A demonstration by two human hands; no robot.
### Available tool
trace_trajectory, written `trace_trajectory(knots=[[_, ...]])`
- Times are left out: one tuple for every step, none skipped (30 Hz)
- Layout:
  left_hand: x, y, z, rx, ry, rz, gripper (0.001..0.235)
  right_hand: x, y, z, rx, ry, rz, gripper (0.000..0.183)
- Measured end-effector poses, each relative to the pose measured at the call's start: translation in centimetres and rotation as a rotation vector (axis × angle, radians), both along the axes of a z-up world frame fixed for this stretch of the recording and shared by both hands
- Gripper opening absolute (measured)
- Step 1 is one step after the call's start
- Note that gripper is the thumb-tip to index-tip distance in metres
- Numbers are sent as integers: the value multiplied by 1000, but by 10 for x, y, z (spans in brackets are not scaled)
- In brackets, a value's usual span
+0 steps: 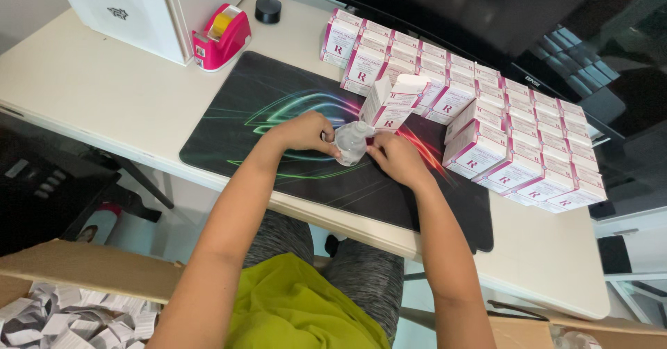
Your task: The person repeatedly picks up small clear plastic bottles and places them into white and pink rectangular boxes. After inserting each bottle, the person folds the box flaps closed and stacks the completed boxes on the desk. The person retrieves bottles from a cardboard bin and places finished boxes in a growing stack.
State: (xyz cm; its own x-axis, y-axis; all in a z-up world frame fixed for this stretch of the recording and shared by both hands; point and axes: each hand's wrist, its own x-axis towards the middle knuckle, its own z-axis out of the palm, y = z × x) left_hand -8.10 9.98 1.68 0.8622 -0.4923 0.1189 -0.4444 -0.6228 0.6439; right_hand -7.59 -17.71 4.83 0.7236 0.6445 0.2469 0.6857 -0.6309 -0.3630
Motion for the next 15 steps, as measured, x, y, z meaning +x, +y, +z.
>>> trace_trajectory(knots=[[0, 1, -1, -14, -5, -1, 44, -2, 0, 3, 45, -56, 39, 24], [1, 1, -2, -28, -9, -1, 42, -5, 0, 6, 89, -111, 77, 24], [2, 2, -2, -47, -59, -8, 40, -8, 0, 11, 94, -91, 41, 26], [3, 4, -2, -66, -108, -14, 37, -11, 1, 16, 99, -71, 5, 30], [3, 6, -2, -84, -158, -19, 35, -14, 2, 20, 105, -51, -29, 36], [4, 8, -2, -82, -245, 52, 31, -17, 4, 24, 107, -76, -25, 38], [3, 10, -1, -78, -330, 123, 28, -20, 6, 27, 111, -100, -21, 41], [3, 12, -1, -73, -416, 193, 25, -22, 8, 29, 115, -124, -17, 44], [2, 13, -1, -88, -465, 236, 20, -23, 9, 30, 119, -164, 8, 48], [1, 12, -2, -103, -514, 278, 16, -24, 10, 31, 123, -204, 33, 51], [1, 11, -2, -118, -565, 320, 13, -23, 10, 30, 126, -246, 58, 55], [2, 10, -3, -127, -566, 271, 13, -22, 9, 29, 134, -231, 69, 55], [3, 7, -3, -137, -569, 220, 14, -21, 9, 27, 143, -218, 79, 54], [5, 6, -3, -146, -572, 170, 14, -19, 7, 25, 151, -206, 90, 54], [6, 2, -4, -132, -468, 146, 18, -17, 6, 22, 146, -137, 72, 51]])
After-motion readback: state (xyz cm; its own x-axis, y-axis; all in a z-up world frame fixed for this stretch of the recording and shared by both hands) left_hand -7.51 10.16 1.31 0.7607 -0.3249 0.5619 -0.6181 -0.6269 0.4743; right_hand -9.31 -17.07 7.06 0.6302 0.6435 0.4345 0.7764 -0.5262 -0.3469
